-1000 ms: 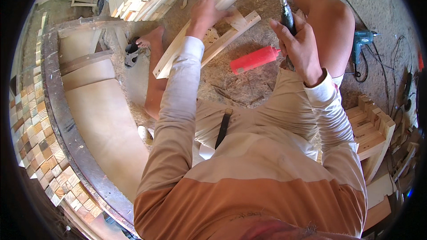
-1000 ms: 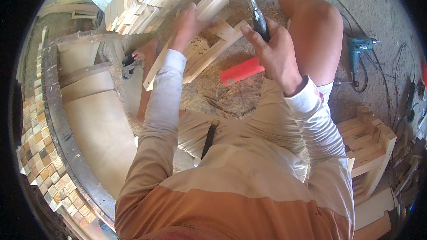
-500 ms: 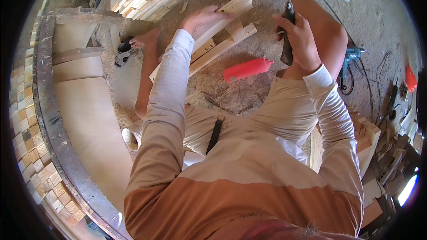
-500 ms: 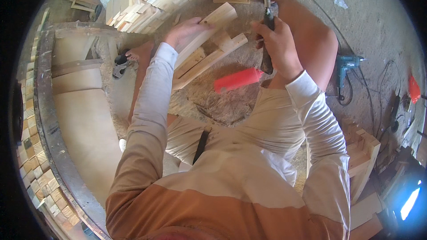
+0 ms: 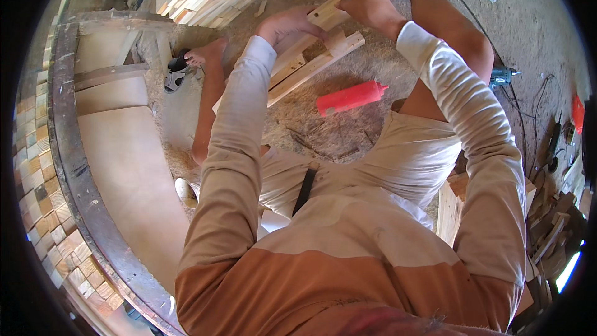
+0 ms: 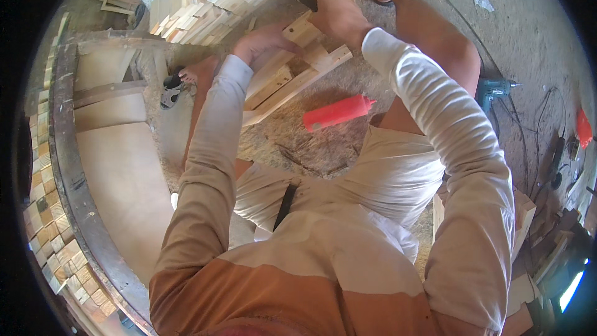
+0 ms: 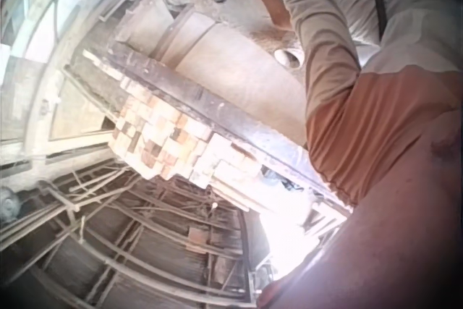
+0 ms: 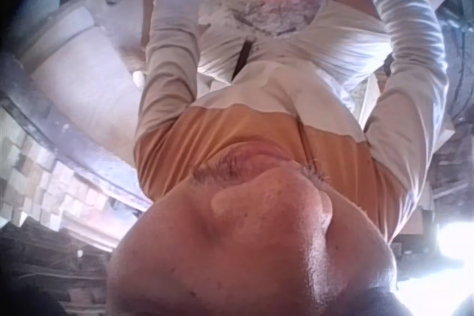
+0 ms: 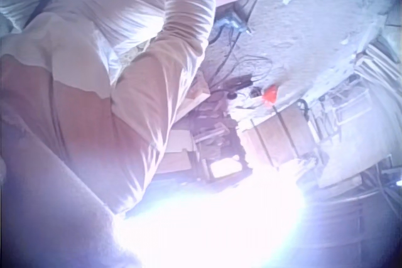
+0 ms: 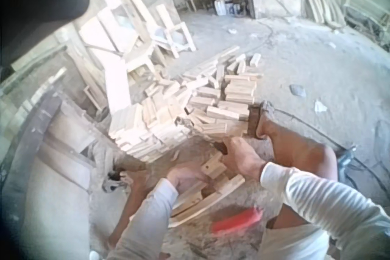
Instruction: The person applies glue to wood pieces and hammers them together to assemble a rectangular frame on a workshop floor.
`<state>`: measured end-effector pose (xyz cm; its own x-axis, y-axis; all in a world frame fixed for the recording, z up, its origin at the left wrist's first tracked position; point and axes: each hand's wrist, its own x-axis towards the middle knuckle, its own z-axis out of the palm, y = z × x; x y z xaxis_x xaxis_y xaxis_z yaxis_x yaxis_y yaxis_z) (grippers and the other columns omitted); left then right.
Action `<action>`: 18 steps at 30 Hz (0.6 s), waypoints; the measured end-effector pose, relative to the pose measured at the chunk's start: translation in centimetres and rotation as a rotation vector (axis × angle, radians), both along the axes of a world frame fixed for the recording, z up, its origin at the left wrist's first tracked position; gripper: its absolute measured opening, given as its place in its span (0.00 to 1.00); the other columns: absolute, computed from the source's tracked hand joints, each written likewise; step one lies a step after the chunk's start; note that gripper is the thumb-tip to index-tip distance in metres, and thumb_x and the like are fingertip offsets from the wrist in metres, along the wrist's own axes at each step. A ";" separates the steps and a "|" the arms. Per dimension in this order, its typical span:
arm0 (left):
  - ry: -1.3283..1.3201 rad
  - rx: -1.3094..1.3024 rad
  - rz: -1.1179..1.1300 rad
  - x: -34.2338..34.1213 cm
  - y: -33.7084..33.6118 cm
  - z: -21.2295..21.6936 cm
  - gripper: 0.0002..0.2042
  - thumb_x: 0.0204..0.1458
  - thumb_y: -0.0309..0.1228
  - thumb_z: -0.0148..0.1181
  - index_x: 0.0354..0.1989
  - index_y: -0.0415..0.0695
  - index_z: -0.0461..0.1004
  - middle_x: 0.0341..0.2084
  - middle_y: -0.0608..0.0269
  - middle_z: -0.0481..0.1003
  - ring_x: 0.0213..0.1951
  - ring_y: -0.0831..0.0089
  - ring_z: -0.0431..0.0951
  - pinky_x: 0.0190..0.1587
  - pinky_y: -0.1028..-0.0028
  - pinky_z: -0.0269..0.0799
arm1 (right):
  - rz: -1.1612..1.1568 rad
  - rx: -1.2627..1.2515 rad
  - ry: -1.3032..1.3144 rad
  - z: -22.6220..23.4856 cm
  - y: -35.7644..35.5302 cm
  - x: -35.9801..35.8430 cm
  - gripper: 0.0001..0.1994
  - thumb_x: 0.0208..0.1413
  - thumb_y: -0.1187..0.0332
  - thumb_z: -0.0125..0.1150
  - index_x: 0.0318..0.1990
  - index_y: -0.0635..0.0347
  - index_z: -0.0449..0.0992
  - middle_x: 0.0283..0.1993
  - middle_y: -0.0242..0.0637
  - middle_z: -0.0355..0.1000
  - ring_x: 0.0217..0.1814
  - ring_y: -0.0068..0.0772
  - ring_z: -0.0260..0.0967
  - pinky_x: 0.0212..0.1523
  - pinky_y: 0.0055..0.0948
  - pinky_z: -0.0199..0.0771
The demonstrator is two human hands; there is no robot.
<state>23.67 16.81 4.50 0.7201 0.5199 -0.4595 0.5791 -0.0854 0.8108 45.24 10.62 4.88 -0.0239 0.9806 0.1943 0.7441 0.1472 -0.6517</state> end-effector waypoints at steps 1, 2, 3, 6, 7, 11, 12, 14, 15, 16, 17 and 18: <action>-0.002 -0.053 0.026 -0.2 0.0 0.2 0.41 0.34 0.44 0.77 0.61 0.41 0.71 0.50 0.56 0.78 0.53 0.65 0.75 0.60 0.70 0.62 | -0.021 -0.034 0.020 -0.5 -0.2 -0.1 0.17 0.48 0.63 0.69 0.38 0.67 0.75 0.35 0.56 0.74 0.41 0.59 0.72 0.44 0.46 0.72; -0.009 -0.104 0.056 -0.2 0.0 0.3 0.41 0.34 0.44 0.77 0.61 0.41 0.71 0.50 0.57 0.78 0.54 0.65 0.75 0.60 0.71 0.61 | -0.037 -0.067 0.034 -0.9 -0.4 0.1 0.17 0.48 0.63 0.69 0.39 0.67 0.75 0.37 0.56 0.73 0.43 0.59 0.71 0.46 0.47 0.72; 0.036 -0.048 0.049 -0.1 0.1 0.5 0.41 0.35 0.44 0.77 0.61 0.41 0.71 0.51 0.57 0.78 0.54 0.65 0.74 0.61 0.71 0.60 | -0.055 -0.099 0.048 -1.2 -0.6 0.2 0.18 0.48 0.62 0.69 0.40 0.67 0.75 0.39 0.55 0.73 0.46 0.59 0.71 0.48 0.48 0.71; 0.103 0.079 0.039 0.0 0.4 0.5 0.41 0.35 0.44 0.77 0.62 0.42 0.72 0.51 0.56 0.78 0.54 0.65 0.74 0.62 0.71 0.59 | -0.254 0.007 -0.039 -2.3 -1.3 -0.3 0.17 0.49 0.61 0.69 0.41 0.65 0.76 0.48 0.52 0.71 0.54 0.58 0.65 0.54 0.51 0.67; 0.081 0.092 0.048 -0.3 0.4 0.0 0.41 0.35 0.44 0.76 0.61 0.42 0.72 0.51 0.56 0.78 0.54 0.65 0.74 0.62 0.71 0.59 | -0.239 -0.017 -0.062 -2.4 -1.4 -0.2 0.17 0.49 0.61 0.69 0.41 0.64 0.76 0.50 0.51 0.70 0.57 0.58 0.63 0.56 0.52 0.66; 0.005 0.021 0.031 -0.3 0.1 0.2 0.41 0.35 0.45 0.76 0.61 0.41 0.73 0.50 0.55 0.79 0.54 0.63 0.75 0.61 0.71 0.61 | -0.176 0.039 -0.196 -0.2 -2.6 -1.6 0.17 0.49 0.61 0.69 0.41 0.63 0.77 0.49 0.51 0.69 0.57 0.55 0.64 0.55 0.52 0.67; 0.000 0.066 0.028 -0.4 0.2 -0.3 0.39 0.35 0.44 0.76 0.60 0.41 0.73 0.49 0.55 0.79 0.54 0.64 0.75 0.60 0.71 0.62 | -0.159 0.098 -0.239 0.7 -2.7 -2.3 0.16 0.49 0.62 0.68 0.41 0.63 0.77 0.47 0.51 0.71 0.55 0.54 0.66 0.54 0.51 0.69; -0.009 0.155 0.018 -0.3 0.6 -1.7 0.37 0.36 0.43 0.77 0.57 0.41 0.75 0.47 0.55 0.80 0.52 0.66 0.76 0.58 0.71 0.65 | -0.016 -0.079 -0.032 1.8 -2.1 -2.9 0.16 0.48 0.63 0.68 0.41 0.63 0.77 0.42 0.51 0.73 0.50 0.51 0.71 0.51 0.48 0.72; -0.025 0.145 0.027 -0.5 0.7 -2.0 0.35 0.36 0.42 0.76 0.56 0.40 0.75 0.47 0.55 0.80 0.51 0.66 0.77 0.56 0.71 0.66 | 0.054 -0.168 0.073 2.0 -1.8 -3.3 0.15 0.48 0.63 0.68 0.41 0.63 0.77 0.39 0.51 0.74 0.47 0.50 0.73 0.49 0.46 0.73; -0.041 0.134 0.036 -0.7 0.8 -2.3 0.33 0.36 0.41 0.76 0.54 0.40 0.76 0.47 0.55 0.80 0.51 0.67 0.77 0.55 0.70 0.67 | 0.075 -0.208 0.163 2.1 -1.6 -4.0 0.15 0.48 0.64 0.67 0.40 0.64 0.76 0.37 0.51 0.74 0.44 0.51 0.74 0.47 0.45 0.74; -0.060 0.123 0.035 -0.7 0.8 -2.5 0.32 0.37 0.40 0.76 0.52 0.40 0.76 0.47 0.55 0.80 0.50 0.67 0.78 0.53 0.70 0.69 | 0.087 -0.248 0.252 2.1 -1.5 -4.6 0.15 0.48 0.65 0.67 0.40 0.64 0.76 0.34 0.51 0.75 0.41 0.52 0.75 0.45 0.44 0.75; -0.032 0.164 0.009 -0.7 0.9 -2.5 0.31 0.37 0.40 0.76 0.51 0.39 0.77 0.46 0.56 0.81 0.49 0.67 0.78 0.52 0.70 0.69 | 0.099 -0.287 0.341 2.0 -1.4 -5.1 0.14 0.48 0.65 0.67 0.40 0.64 0.76 0.32 0.51 0.75 0.38 0.53 0.76 0.44 0.43 0.76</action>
<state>23.00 17.71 1.96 0.7283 0.5921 -0.3450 0.5542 -0.2129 0.8047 40.14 9.23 6.89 -0.1016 0.9922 -0.0718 0.4712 -0.0156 -0.8819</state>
